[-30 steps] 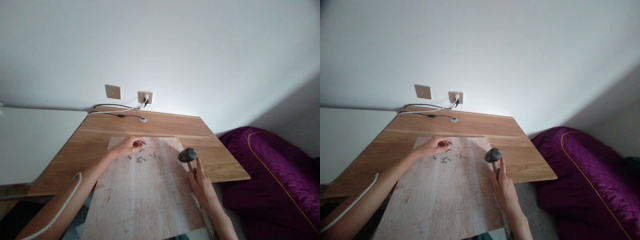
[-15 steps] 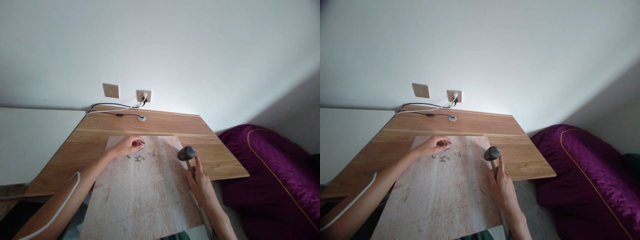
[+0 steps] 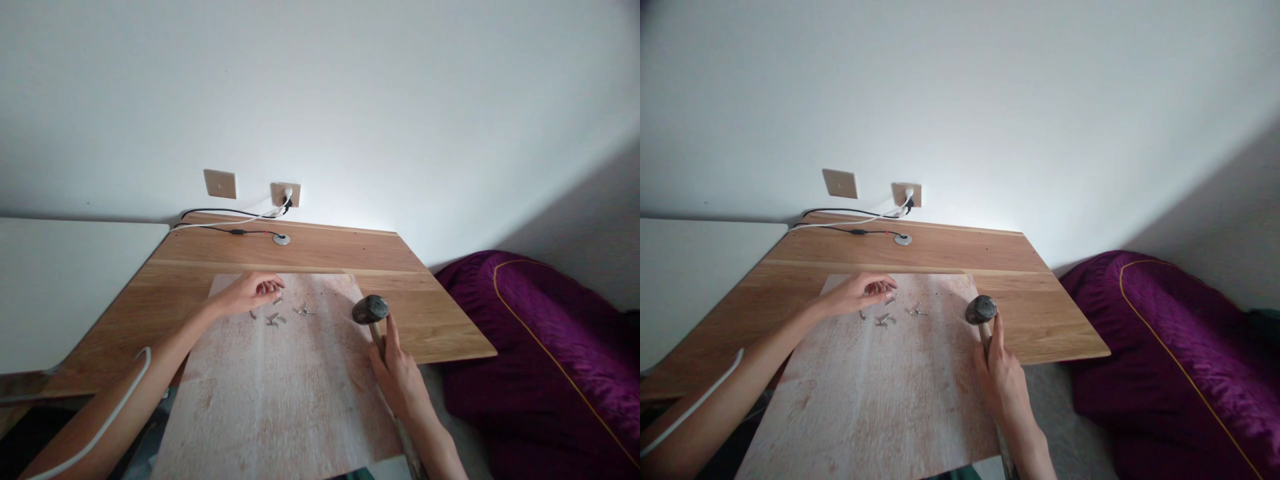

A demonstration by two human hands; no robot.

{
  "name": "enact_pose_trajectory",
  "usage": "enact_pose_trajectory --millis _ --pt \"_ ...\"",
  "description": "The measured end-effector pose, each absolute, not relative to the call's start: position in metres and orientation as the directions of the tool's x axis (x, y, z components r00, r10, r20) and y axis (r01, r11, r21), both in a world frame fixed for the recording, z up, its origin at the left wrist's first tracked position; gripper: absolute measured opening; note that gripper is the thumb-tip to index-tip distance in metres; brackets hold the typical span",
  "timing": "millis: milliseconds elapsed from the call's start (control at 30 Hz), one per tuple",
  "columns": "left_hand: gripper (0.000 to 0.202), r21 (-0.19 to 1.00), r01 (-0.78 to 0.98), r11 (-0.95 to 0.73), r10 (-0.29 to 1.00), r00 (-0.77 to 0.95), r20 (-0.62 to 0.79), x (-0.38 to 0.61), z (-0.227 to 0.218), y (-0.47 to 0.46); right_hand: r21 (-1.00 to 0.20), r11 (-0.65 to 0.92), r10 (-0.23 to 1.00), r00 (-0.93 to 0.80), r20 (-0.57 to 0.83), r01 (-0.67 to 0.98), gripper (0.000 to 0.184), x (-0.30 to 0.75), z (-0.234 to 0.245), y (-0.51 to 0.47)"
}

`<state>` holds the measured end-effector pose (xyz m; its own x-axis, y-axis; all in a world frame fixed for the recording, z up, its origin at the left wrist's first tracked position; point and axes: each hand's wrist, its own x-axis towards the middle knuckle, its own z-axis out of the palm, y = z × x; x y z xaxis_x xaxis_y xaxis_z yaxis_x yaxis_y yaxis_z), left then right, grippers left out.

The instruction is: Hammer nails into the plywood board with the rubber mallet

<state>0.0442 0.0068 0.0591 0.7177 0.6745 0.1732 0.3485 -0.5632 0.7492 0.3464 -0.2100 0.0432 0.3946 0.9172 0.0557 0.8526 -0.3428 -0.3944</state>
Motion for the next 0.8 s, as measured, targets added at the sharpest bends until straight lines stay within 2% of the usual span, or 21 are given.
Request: enact_pose_trajectory --millis 133,267,500,800 --pt "0.026 0.617 0.472 -0.630 0.715 0.663 0.222 0.021 0.073 -0.012 -0.327 -0.375 0.916 0.402 0.016 0.868 0.073 0.343 0.046 -0.210" --pt "0.023 0.501 0.526 -0.688 0.692 0.683 0.233 -0.006 0.070 -0.032 -0.309 -0.369 0.920 0.393 0.017 0.877 0.074 0.344 0.044 -0.211" --pt "0.024 0.485 0.538 -0.689 0.681 0.709 0.181 -0.019 0.057 -0.039 -0.313 -0.350 0.915 0.394 0.086 0.883 0.069 0.347 0.034 -0.212" --pt "0.020 0.442 0.489 -0.752 0.597 0.790 0.141 0.017 0.072 -0.043 -0.355 -0.349 0.921 0.388 0.044 0.867 0.073 0.348 0.039 -0.211"
